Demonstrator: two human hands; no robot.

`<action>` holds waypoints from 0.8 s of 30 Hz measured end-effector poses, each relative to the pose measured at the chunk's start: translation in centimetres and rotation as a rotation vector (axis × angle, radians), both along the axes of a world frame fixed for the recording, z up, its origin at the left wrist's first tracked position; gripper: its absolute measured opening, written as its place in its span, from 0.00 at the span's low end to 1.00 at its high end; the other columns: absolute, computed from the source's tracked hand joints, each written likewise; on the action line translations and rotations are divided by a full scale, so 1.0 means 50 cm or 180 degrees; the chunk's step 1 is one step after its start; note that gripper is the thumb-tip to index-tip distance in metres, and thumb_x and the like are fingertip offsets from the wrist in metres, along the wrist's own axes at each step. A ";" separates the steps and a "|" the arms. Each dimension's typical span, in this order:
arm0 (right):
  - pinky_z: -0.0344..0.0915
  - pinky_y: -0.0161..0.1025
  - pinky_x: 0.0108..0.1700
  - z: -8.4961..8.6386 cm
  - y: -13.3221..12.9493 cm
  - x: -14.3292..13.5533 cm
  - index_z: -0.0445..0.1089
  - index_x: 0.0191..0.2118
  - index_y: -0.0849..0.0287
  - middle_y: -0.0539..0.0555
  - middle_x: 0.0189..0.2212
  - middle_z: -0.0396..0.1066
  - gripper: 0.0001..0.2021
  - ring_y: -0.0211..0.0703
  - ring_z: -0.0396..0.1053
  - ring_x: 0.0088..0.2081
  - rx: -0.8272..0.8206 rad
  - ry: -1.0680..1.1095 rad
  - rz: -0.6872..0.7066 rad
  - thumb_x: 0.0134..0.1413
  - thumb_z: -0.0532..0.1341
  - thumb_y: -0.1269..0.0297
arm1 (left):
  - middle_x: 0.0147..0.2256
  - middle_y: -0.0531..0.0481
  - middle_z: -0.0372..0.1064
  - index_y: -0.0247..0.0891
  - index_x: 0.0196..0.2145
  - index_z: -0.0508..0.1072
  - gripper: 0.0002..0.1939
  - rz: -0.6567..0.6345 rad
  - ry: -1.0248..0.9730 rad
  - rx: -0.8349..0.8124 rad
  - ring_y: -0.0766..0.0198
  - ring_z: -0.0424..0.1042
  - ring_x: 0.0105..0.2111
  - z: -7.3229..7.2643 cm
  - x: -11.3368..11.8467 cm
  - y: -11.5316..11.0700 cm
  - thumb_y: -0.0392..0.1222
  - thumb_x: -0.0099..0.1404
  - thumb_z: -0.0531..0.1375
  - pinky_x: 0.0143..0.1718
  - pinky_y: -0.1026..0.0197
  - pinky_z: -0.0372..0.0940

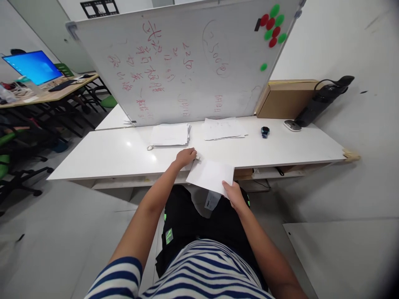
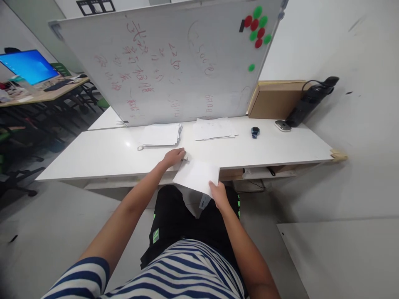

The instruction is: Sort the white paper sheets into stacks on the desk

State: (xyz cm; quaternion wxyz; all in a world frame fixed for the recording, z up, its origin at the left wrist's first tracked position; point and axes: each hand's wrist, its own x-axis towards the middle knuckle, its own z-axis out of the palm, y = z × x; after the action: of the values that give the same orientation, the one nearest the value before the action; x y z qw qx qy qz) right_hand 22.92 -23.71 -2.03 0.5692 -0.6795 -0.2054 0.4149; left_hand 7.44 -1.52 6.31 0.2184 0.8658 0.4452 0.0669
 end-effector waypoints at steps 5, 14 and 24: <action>0.69 0.39 0.27 0.009 -0.007 -0.013 0.72 0.40 0.66 0.61 0.35 0.77 0.19 0.50 0.74 0.32 -0.0023 0.0053 -0.0064 0.44 0.62 0.57 | 0.48 0.44 0.71 0.41 0.46 0.72 0.23 0.0221 0.0271 -0.0172 0.49 0.68 0.47 0.026 0.049 0.033 0.54 0.67 0.44 0.44 0.53 0.59; 0.69 0.39 0.28 0.034 -0.019 -0.023 0.72 0.41 0.65 0.60 0.34 0.76 0.19 0.49 0.74 0.32 0.0062 0.0300 0.0033 0.46 0.62 0.57 | 0.64 0.39 0.48 0.37 0.58 0.64 0.34 -0.0002 0.0175 0.0244 0.43 0.32 0.66 -0.037 0.106 0.055 0.64 0.65 0.44 0.61 0.40 0.39; 0.64 0.36 0.19 0.028 -0.014 -0.029 0.70 0.38 0.65 0.56 0.27 0.74 0.16 0.42 0.68 0.21 0.0017 0.0429 0.0112 0.46 0.63 0.58 | 0.66 0.41 0.41 0.39 0.66 0.43 0.44 0.0112 0.0182 0.0341 0.45 0.30 0.66 -0.051 0.102 0.048 0.70 0.62 0.41 0.63 0.44 0.40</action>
State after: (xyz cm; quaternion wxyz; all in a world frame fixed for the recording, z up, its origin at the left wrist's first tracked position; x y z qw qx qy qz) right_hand 21.48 -24.38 -0.64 0.5761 -0.6449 -0.1796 0.4690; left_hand 12.53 0.89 3.77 0.1577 0.8699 0.4622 0.0697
